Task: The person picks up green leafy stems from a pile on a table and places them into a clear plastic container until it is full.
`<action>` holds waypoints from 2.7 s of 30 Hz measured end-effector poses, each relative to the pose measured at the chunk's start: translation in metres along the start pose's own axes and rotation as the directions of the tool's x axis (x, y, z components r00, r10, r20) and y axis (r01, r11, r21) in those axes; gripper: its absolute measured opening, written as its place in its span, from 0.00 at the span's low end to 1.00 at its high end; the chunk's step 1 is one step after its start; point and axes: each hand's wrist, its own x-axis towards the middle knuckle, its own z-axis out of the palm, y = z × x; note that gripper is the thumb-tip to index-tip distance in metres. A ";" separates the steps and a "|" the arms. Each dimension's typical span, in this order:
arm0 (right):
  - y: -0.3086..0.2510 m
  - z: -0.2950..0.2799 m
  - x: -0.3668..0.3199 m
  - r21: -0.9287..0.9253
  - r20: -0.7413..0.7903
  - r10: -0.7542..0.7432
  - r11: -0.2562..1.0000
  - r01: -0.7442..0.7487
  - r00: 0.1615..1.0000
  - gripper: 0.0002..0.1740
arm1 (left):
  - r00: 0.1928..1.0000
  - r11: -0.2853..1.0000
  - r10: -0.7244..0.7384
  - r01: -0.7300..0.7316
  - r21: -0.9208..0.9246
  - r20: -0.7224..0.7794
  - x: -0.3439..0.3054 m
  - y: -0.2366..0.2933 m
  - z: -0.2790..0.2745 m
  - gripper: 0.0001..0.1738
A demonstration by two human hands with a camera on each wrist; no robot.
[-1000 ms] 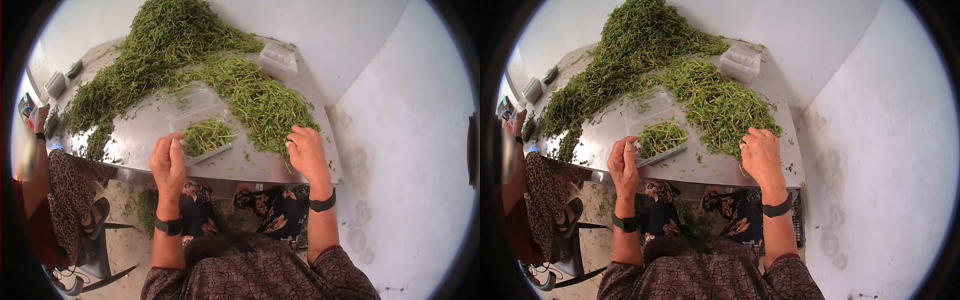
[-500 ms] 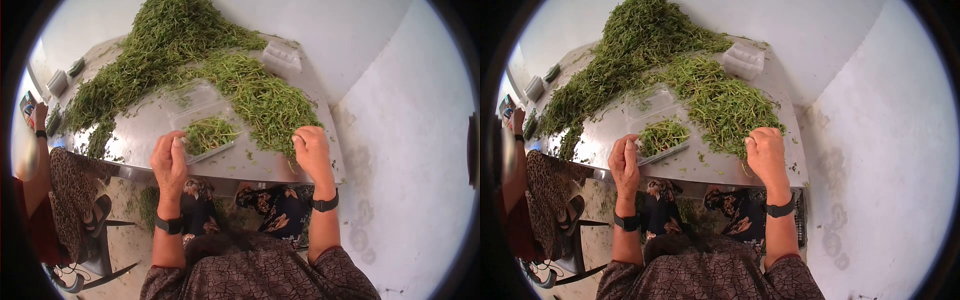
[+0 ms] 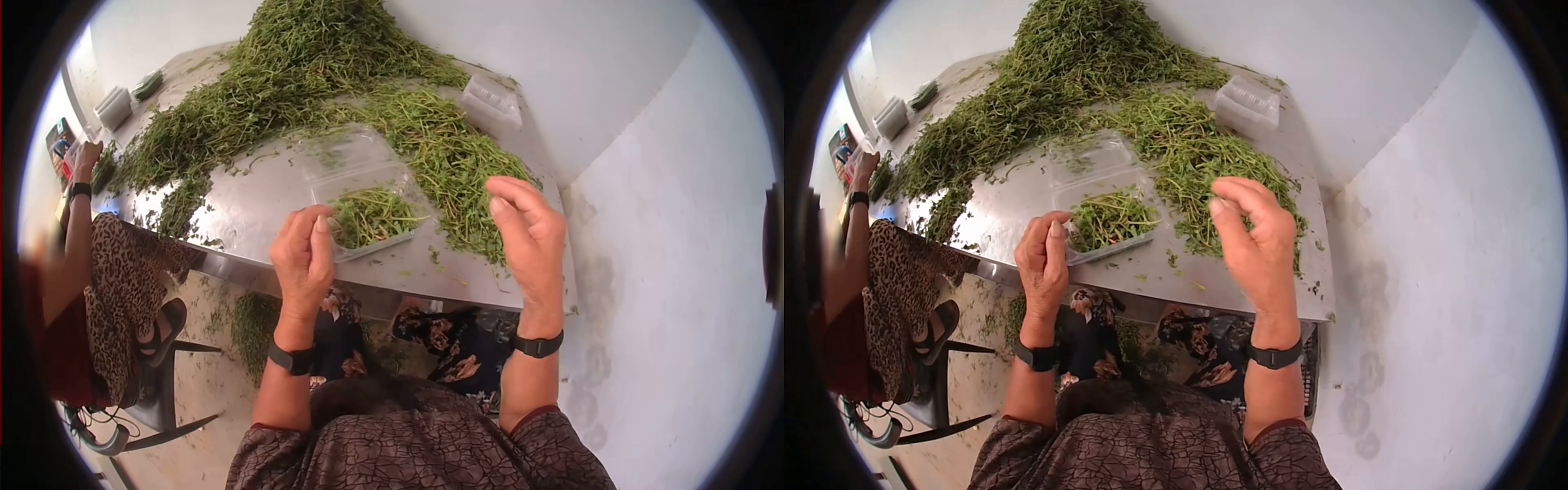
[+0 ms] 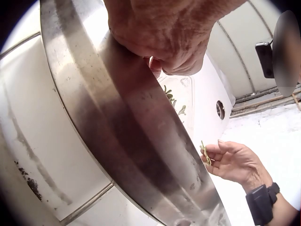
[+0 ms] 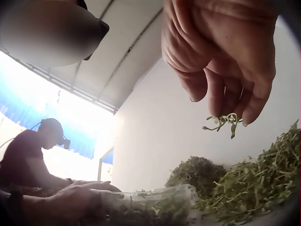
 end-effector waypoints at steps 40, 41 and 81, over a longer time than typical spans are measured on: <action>0.028 0.021 -0.010 -0.441 0.123 -0.219 0.862 0.251 0.968 0.13 | 1.000 0.999 -0.021 0.021 0.030 0.009 -0.002 0.001 0.001 0.10; 0.031 0.017 -0.010 -0.514 0.088 -0.191 0.832 0.208 0.978 0.14 | 1.000 1.000 -0.010 0.010 0.030 0.005 -0.002 0.001 0.001 0.10; 0.014 -0.007 -0.015 -0.043 0.044 0.193 0.981 -0.191 0.980 0.13 | 1.000 1.000 -0.007 0.007 0.026 0.023 -0.002 0.002 -0.001 0.12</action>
